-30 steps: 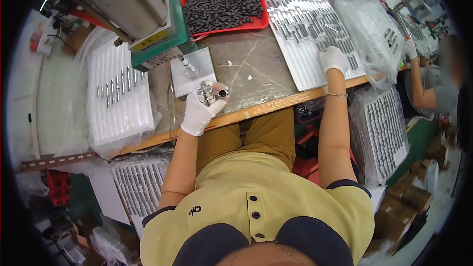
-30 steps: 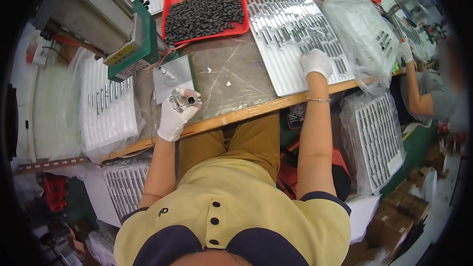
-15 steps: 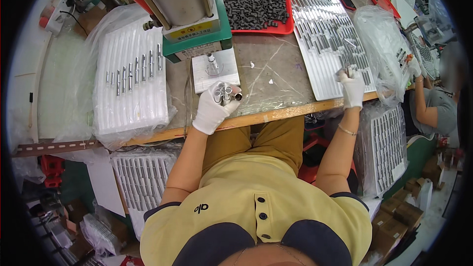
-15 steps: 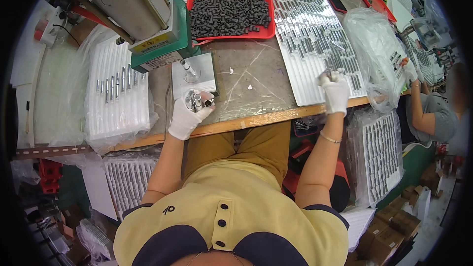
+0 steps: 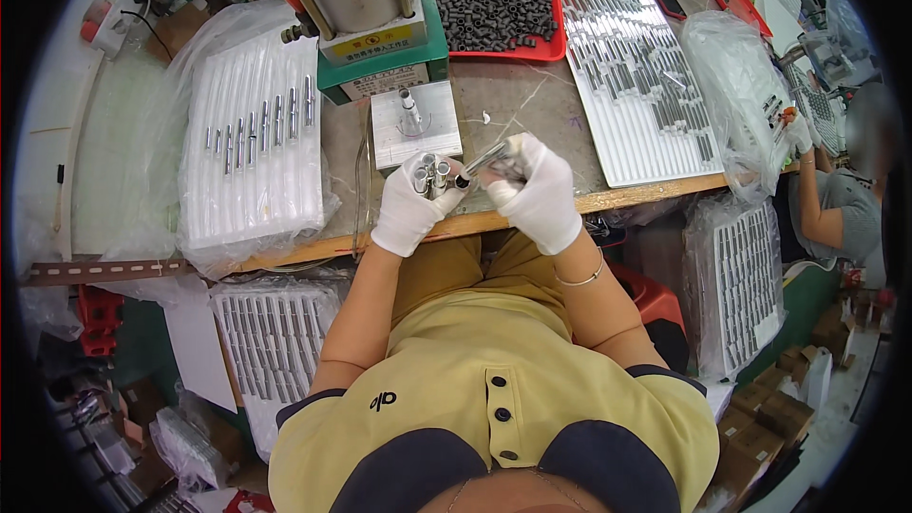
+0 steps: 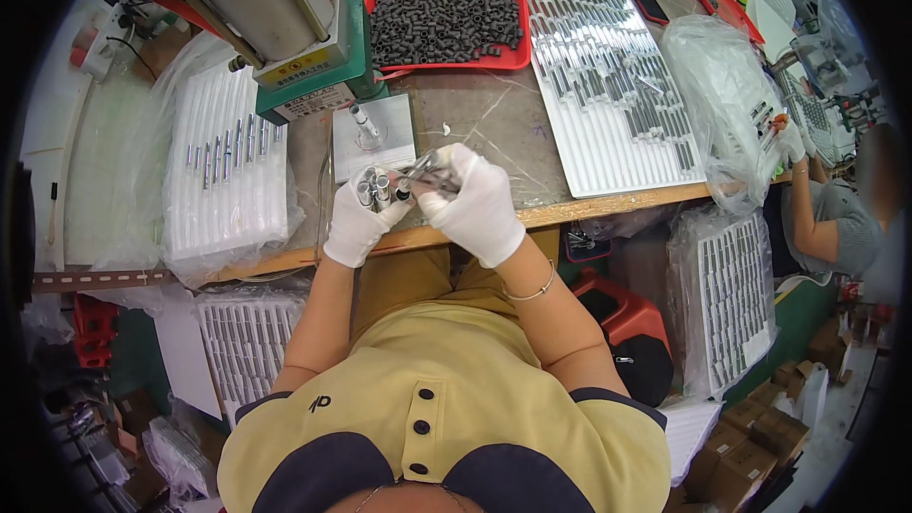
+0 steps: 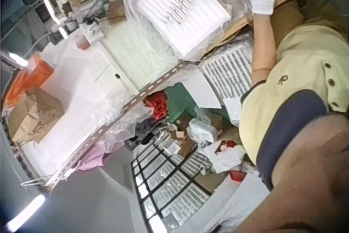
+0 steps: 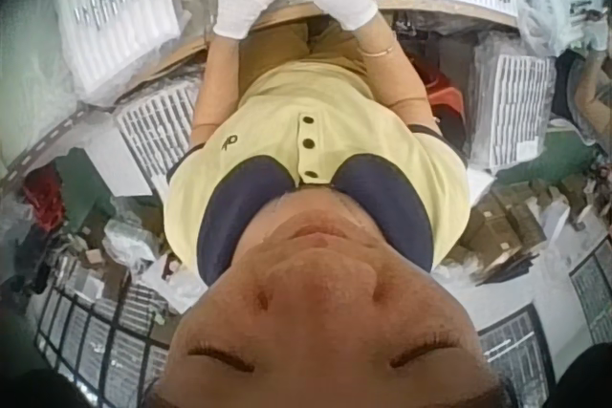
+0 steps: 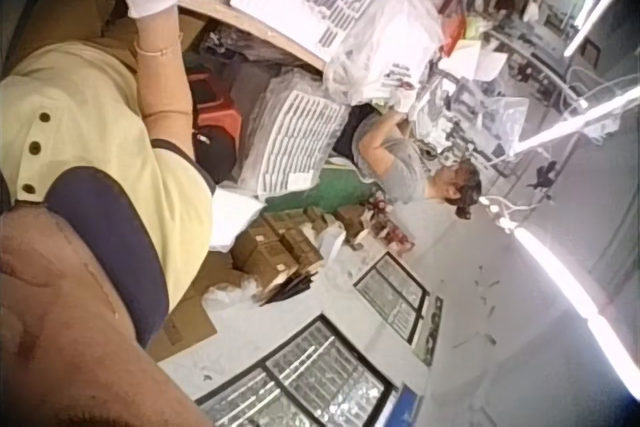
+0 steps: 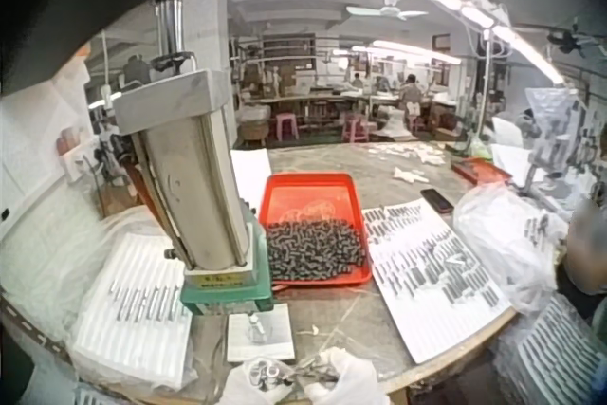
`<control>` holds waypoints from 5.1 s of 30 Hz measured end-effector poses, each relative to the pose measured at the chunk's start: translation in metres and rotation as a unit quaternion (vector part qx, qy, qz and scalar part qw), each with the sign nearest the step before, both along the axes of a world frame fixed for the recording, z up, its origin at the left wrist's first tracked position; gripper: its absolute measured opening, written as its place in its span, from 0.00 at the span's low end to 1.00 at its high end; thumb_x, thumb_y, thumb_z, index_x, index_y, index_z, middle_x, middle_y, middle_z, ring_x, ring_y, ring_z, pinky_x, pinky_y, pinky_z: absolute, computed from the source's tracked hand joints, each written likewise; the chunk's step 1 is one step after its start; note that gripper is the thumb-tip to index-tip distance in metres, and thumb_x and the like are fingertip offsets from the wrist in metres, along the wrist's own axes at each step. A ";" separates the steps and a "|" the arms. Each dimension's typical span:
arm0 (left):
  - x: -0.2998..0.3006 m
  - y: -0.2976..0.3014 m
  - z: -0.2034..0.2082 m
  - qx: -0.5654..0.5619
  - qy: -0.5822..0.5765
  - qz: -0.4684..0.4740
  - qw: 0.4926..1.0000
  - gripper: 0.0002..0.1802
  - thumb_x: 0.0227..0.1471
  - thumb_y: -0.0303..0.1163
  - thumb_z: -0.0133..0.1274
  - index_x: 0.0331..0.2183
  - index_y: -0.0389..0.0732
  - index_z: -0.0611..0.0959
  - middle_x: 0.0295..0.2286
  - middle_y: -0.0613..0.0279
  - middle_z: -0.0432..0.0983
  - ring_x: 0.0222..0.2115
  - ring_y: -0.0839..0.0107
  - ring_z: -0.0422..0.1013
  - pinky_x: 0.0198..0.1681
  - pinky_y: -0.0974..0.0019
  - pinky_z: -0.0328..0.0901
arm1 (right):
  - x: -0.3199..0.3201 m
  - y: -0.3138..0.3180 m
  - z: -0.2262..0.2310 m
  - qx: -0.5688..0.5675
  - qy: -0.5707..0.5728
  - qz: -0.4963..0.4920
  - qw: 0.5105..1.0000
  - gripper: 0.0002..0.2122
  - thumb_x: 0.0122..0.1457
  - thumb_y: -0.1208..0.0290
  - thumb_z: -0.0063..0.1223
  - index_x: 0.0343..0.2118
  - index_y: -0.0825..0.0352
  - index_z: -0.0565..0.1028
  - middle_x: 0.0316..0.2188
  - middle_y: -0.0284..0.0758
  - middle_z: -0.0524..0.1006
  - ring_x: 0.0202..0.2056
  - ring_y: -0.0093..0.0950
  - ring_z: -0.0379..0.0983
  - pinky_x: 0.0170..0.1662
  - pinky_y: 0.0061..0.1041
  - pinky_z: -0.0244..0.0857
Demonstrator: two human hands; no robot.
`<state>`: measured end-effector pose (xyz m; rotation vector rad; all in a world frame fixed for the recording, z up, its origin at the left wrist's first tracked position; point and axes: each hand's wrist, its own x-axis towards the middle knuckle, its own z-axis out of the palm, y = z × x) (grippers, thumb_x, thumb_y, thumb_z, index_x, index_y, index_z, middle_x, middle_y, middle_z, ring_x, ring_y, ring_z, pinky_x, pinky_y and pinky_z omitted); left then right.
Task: Assemble small metal cylindrical components using an industrial press machine and manual hand assembly.
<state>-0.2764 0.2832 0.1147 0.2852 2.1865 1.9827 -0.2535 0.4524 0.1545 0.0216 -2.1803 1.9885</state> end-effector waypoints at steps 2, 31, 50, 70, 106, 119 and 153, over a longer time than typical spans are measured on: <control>0.000 -0.001 0.001 -0.045 0.005 0.016 0.999 0.14 0.39 0.23 0.64 0.32 0.39 0.79 0.28 0.68 0.77 0.28 0.82 0.70 0.33 0.76 0.66 | -0.003 -0.002 -0.007 0.168 0.114 0.000 0.979 0.09 0.42 0.77 0.60 0.28 0.66 0.73 0.21 0.36 0.77 0.24 0.29 0.75 0.27 0.23 0.69; -0.061 -0.081 -0.001 -0.033 -0.036 0.121 0.991 0.13 0.46 0.26 0.60 0.34 0.35 0.75 0.23 0.63 0.76 0.18 0.81 0.68 0.23 0.75 0.63 | -0.105 -0.055 -0.025 0.390 -0.104 0.093 0.910 0.23 0.45 0.55 0.61 0.42 0.64 0.76 0.33 0.43 0.78 0.35 0.40 0.75 0.41 0.33 0.69; 0.007 -0.040 0.007 -0.252 0.078 0.033 0.964 0.14 0.35 0.36 0.61 0.26 0.39 0.76 0.22 0.51 0.75 0.24 0.54 0.73 0.29 0.62 0.67 | -0.014 -0.039 -0.017 0.066 -0.144 0.101 0.982 0.09 0.49 0.74 0.62 0.33 0.70 0.76 0.22 0.28 0.76 0.24 0.14 0.66 0.29 0.16 0.63; -0.186 -0.405 -0.006 -0.523 -0.063 0.267 0.807 0.21 0.36 0.41 0.61 0.29 0.33 0.81 0.22 0.54 0.77 0.22 0.65 0.73 0.28 0.62 0.66 | -0.097 0.104 -0.031 0.413 -0.099 -0.174 0.889 0.11 0.52 0.65 0.54 0.36 0.63 0.78 0.32 0.43 0.78 0.36 0.41 0.74 0.41 0.34 0.67; -0.065 -0.112 0.024 -0.640 -0.032 0.146 0.754 0.12 0.44 0.35 0.54 0.32 0.38 0.80 0.34 0.47 0.76 0.35 0.51 0.74 0.39 0.55 0.68 | -0.030 0.037 -0.027 0.326 -0.098 -0.010 0.940 0.09 0.51 0.71 0.57 0.35 0.66 0.75 0.30 0.43 0.78 0.33 0.38 0.76 0.37 0.29 0.68; -0.023 -0.137 0.019 -0.472 -0.036 0.221 0.853 0.16 0.42 0.37 0.60 0.33 0.39 0.79 0.27 0.49 0.78 0.30 0.52 0.75 0.33 0.58 0.68 | -0.075 -0.057 -0.004 0.412 0.004 0.140 0.900 0.10 0.53 0.67 0.50 0.38 0.62 0.75 0.31 0.39 0.78 0.35 0.39 0.75 0.39 0.33 0.68; -0.007 -0.102 0.004 -0.539 -0.080 0.248 0.801 0.18 0.44 0.40 0.57 0.34 0.37 0.77 0.29 0.44 0.77 0.33 0.48 0.74 0.38 0.53 0.67 | -0.047 -0.041 -0.016 0.190 -0.100 0.209 0.954 0.09 0.47 0.72 0.58 0.30 0.68 0.73 0.25 0.38 0.79 0.29 0.29 0.77 0.34 0.24 0.69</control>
